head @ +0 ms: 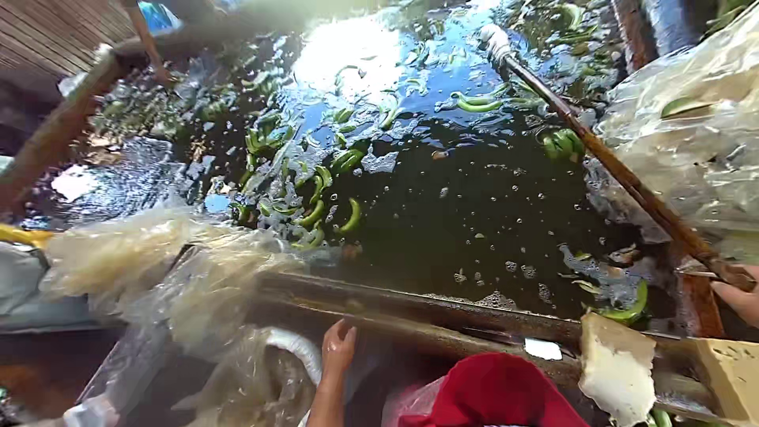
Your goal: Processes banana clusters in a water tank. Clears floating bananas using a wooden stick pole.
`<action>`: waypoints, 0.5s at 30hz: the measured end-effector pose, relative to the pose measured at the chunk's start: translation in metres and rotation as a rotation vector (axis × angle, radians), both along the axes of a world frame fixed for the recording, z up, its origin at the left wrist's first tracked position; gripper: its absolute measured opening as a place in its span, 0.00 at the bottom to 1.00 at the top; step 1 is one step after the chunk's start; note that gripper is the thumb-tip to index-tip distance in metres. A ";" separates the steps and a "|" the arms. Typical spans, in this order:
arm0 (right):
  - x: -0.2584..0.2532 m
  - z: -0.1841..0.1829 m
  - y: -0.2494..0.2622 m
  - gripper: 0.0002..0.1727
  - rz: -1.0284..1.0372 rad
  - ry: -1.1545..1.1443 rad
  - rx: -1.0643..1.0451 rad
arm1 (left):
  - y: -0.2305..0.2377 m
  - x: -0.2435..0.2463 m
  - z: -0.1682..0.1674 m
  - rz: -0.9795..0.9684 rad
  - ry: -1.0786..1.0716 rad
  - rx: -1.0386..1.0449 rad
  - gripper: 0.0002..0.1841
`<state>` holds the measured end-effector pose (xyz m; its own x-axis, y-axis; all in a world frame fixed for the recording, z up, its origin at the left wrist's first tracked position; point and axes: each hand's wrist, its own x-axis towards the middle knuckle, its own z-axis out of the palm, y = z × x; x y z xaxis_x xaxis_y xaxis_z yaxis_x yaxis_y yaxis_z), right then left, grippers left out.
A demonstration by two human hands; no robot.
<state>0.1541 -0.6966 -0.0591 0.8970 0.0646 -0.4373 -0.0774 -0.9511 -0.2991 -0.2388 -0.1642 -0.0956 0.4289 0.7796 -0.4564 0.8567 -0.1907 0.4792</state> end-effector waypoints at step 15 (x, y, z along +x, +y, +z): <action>-0.248 0.053 0.136 0.37 -0.243 0.241 0.580 | 0.104 0.040 -0.011 -0.223 -0.118 0.022 0.24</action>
